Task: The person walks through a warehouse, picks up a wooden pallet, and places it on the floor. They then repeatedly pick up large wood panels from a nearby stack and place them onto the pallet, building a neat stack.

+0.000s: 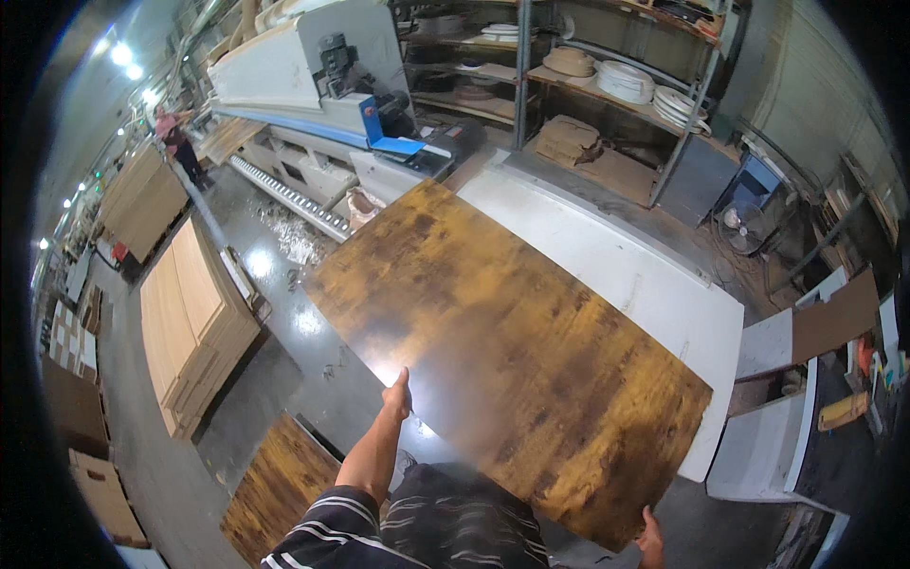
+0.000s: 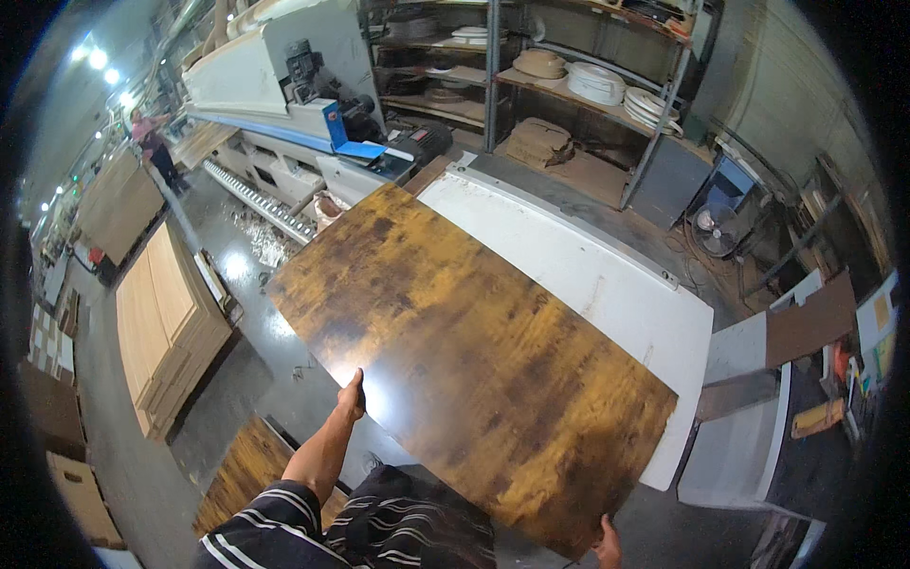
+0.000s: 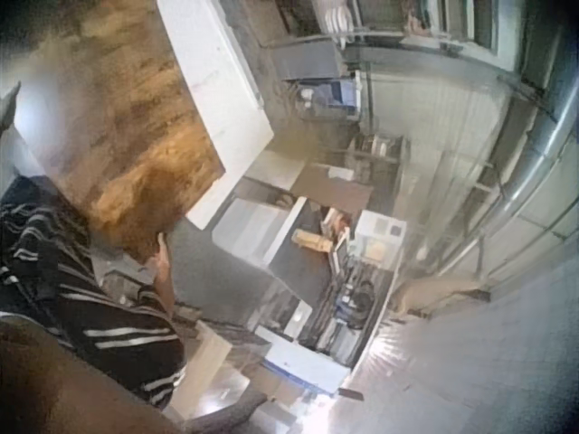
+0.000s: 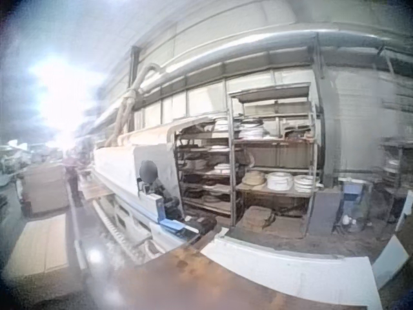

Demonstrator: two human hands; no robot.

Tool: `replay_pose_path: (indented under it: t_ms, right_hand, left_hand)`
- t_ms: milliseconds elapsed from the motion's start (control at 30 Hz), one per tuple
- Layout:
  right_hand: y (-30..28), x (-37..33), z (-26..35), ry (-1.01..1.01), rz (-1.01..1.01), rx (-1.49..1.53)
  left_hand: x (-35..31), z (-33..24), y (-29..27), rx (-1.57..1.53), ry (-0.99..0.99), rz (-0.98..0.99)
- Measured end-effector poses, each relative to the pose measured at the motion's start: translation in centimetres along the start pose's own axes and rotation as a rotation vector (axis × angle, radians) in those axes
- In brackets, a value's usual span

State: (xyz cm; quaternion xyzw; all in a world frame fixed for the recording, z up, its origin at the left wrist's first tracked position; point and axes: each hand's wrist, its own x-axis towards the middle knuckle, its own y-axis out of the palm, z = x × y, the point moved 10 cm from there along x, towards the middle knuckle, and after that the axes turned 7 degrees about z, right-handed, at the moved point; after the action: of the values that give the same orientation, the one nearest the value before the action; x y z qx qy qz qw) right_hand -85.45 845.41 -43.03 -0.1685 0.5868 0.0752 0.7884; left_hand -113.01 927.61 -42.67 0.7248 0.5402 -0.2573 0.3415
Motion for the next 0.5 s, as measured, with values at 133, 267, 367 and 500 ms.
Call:
replay_pose_path:
  t_ms: [133, 267, 367, 500]
  right_hand:
    - [-8.2, 1.1, 4.4, -0.177, -0.664, -0.059]
    - [-8.4, -2.2, 8.0, -0.381, -0.779, -0.081]
    - [-6.0, -6.6, 10.7, -0.462, -0.784, -0.083]
    - [-0.2, -11.8, 15.8, -0.586, -0.693, -0.104]
  left_hand:
    - [-5.0, 4.0, 3.8, -0.192, -0.175, 0.341]
    - [-13.1, 1.3, 4.9, -0.074, -0.047, 0.267]
    - [-18.5, -2.7, 5.2, -0.146, 0.053, 0.202]
    - [-23.9, -7.3, 4.3, -0.207, 0.201, 0.327]
